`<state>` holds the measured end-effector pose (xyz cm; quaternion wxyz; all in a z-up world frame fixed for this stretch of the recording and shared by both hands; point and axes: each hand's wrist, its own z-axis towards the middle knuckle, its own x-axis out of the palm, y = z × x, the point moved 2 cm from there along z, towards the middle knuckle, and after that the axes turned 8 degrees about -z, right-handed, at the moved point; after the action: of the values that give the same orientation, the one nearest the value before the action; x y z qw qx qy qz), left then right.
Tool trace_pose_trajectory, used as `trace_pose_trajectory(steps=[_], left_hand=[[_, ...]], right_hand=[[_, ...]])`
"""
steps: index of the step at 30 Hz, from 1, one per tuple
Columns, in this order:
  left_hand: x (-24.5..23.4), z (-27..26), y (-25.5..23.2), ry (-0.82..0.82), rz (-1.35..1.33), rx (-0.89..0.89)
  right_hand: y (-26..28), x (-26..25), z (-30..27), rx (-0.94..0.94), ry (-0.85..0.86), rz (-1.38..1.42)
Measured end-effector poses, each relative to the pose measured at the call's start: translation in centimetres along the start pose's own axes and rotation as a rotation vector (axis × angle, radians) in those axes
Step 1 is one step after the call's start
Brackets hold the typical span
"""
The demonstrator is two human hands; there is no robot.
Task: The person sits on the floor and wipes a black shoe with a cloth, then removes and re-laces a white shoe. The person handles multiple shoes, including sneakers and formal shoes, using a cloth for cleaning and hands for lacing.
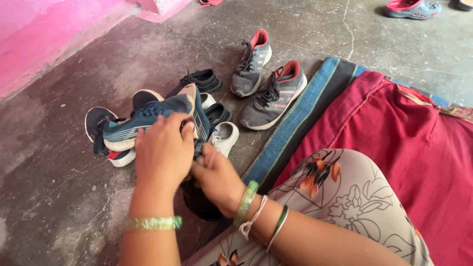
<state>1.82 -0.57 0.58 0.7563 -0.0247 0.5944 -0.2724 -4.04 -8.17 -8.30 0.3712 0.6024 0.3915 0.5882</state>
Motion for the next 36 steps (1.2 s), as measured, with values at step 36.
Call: trace_pose_trajectory(steps=[36], left_hand=[[14.2,-15.5,6.1,-0.323,-0.508,-0.375]], right_hand=[[-1.7,-6.2,3.1,0.125,-0.378,0.0]])
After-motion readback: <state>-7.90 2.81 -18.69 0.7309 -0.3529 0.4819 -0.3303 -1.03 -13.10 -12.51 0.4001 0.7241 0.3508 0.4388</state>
